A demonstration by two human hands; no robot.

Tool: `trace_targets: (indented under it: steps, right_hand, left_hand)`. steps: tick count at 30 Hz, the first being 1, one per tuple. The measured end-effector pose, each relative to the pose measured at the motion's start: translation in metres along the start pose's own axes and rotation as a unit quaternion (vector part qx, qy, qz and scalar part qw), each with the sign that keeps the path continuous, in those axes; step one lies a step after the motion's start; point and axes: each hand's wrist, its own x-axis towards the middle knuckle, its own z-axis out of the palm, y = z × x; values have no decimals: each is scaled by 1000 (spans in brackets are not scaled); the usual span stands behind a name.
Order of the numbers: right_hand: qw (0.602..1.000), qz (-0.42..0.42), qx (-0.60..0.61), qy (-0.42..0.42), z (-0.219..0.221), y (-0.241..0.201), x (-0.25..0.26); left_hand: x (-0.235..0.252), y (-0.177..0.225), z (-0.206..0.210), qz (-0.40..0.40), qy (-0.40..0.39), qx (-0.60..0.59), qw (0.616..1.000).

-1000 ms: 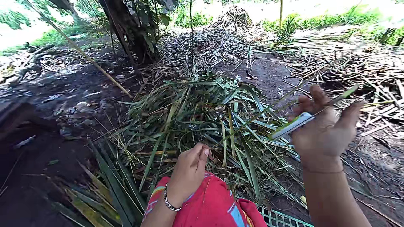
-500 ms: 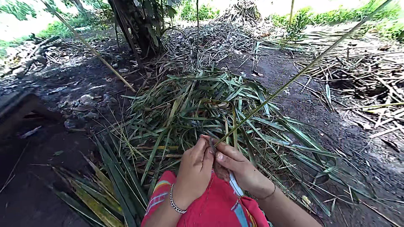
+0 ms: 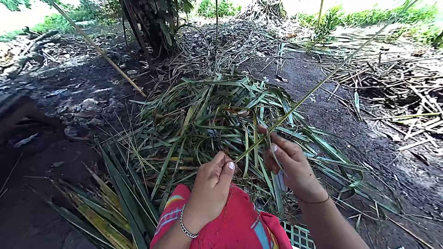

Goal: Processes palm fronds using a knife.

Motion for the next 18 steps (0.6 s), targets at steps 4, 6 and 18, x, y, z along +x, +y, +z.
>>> trace_targets:
  steps: [4,6,18]
  right_hand:
    - [998,33,46,25,-15,-10,6]
    - [993,72,84,-47,-8,-9,1]
    - [994,73,37,69,-76,-18,41]
  left_hand:
    - [1,0,-2,-11,-11,18,1000]
    - [2,-1,-3,-15,-10,39,999]
    - [-21,-39,-60,31,19,161,986]
